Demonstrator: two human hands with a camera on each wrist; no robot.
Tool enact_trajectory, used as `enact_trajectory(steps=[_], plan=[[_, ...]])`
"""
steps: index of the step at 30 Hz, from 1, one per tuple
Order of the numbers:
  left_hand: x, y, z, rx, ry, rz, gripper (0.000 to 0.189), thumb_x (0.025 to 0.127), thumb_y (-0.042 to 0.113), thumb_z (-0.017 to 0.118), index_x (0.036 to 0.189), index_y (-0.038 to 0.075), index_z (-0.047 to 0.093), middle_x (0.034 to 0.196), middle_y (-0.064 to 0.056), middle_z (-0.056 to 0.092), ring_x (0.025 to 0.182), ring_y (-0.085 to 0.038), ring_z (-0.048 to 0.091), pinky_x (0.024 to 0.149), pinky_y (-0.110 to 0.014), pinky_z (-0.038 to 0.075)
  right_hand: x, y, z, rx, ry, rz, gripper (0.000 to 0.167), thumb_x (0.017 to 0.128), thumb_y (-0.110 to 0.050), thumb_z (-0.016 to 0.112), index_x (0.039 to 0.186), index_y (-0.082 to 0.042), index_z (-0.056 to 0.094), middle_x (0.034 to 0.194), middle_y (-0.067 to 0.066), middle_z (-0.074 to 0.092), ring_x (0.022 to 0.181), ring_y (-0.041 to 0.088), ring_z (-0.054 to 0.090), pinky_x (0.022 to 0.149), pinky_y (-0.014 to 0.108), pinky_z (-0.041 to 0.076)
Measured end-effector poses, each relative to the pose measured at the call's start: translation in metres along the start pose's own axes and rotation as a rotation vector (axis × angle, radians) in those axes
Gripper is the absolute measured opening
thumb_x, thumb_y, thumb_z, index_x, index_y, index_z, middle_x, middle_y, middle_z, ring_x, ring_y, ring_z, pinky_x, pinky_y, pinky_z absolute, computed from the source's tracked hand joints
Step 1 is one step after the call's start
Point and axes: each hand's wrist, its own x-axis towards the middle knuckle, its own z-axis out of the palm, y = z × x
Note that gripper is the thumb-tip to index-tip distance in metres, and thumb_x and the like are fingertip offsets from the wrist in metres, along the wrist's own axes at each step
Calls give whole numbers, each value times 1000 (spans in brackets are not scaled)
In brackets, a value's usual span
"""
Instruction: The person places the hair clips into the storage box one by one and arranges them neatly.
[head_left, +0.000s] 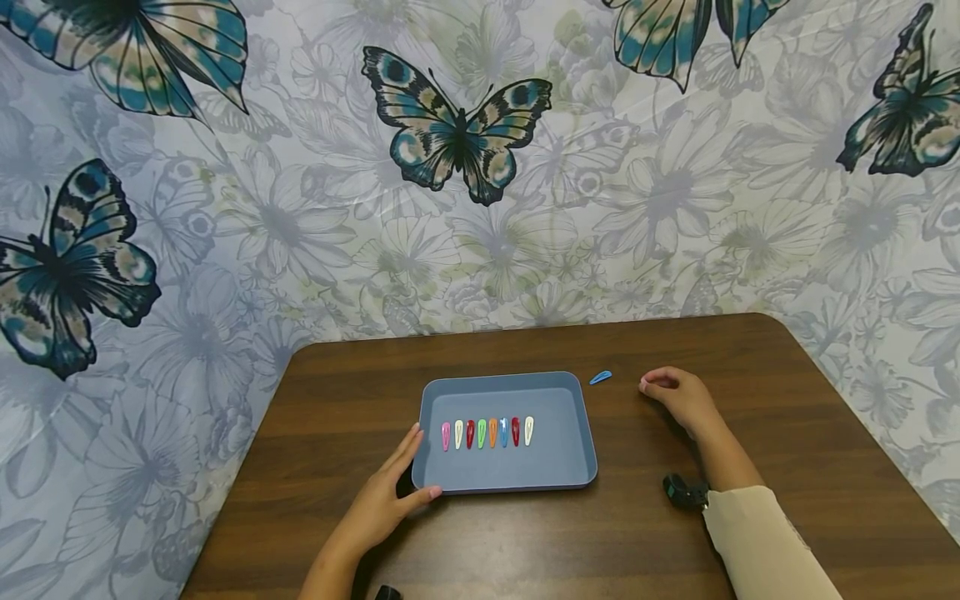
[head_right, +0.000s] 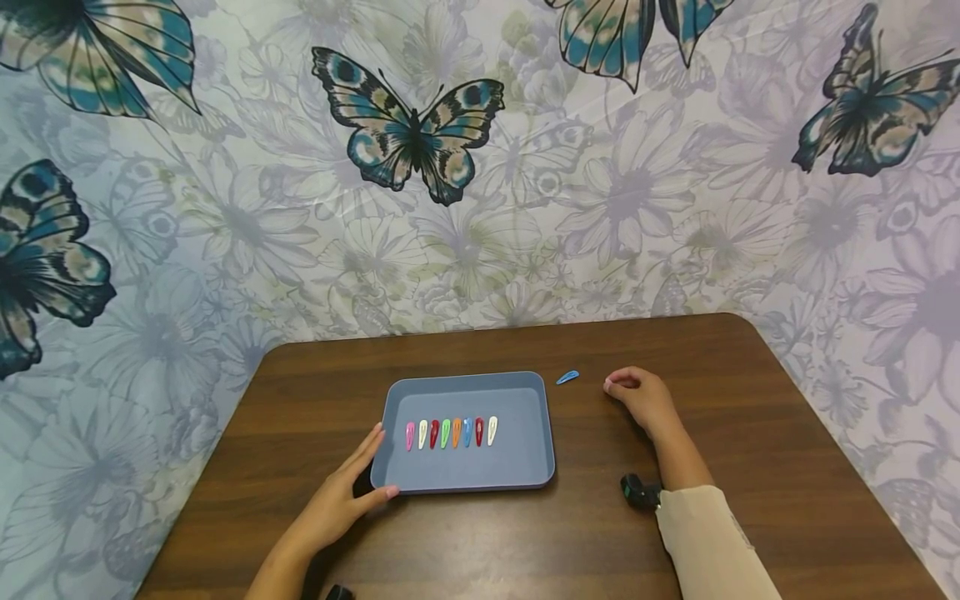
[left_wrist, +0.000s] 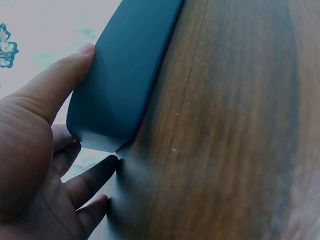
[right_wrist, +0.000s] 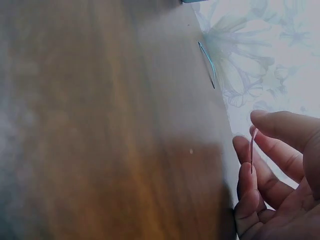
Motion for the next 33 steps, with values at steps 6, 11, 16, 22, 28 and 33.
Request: enact_trajectory(steps=[6, 11, 16, 22, 28, 33], plan=[[0, 0, 0, -2, -3, -4, 95, 87, 56, 73, 162, 34, 20, 171, 16, 10, 156, -29, 21, 119, -68, 24, -3, 0, 1, 12, 9, 0, 35, 99, -33, 67, 120, -6, 67, 110, 11, 71, 97, 21, 58, 82, 30, 45], [0, -1, 0, -2, -3, -8, 95, 87, 55, 73, 162, 35, 19, 171, 14, 10, 156, -30, 21, 118, -69, 24, -5, -1, 3, 25, 3, 2, 33, 98, -32, 69, 118, -5, 68, 104, 9, 73, 93, 18, 58, 79, 29, 45], [0, -1, 0, -2, -5, -3, 95, 87, 56, 73, 162, 34, 19, 171, 14, 10, 156, -30, 21, 118, -69, 24, -6, -2, 5, 51, -3, 4, 31, 98, -31, 69, 115, -6, 69, 101, 7, 73, 88, 16, 58, 75, 28, 47], [-1, -1, 0, -2, -6, -2, 96, 86, 59, 72, 162, 34, 19, 171, 15, 9, 156, -30, 21, 118, -69, 24, -7, -3, 7, 68, -3, 3, 36, 99, -37, 67, 117, -6, 70, 104, 5, 74, 91, 15, 60, 77, 28, 49], [-1, -1, 0, 3, -6, -9, 96, 86, 59, 72, 162, 35, 19, 171, 15, 9, 156, -30, 21, 118, -70, 24, -9, -6, 11, 94, 13, -33, 35, 100, -35, 64, 120, -6, 72, 110, 9, 77, 92, 12, 64, 79, 25, 53], [0, 0, 0, -8, -8, -11, 96, 86, 57, 73, 162, 35, 19, 171, 16, 9, 156, -30, 20, 118, -69, 24, -12, -11, 13, 131, 1, -40, 39, 100, -36, 66, 122, -5, 72, 113, 14, 74, 88, 10, 67, 78, 23, 56]])
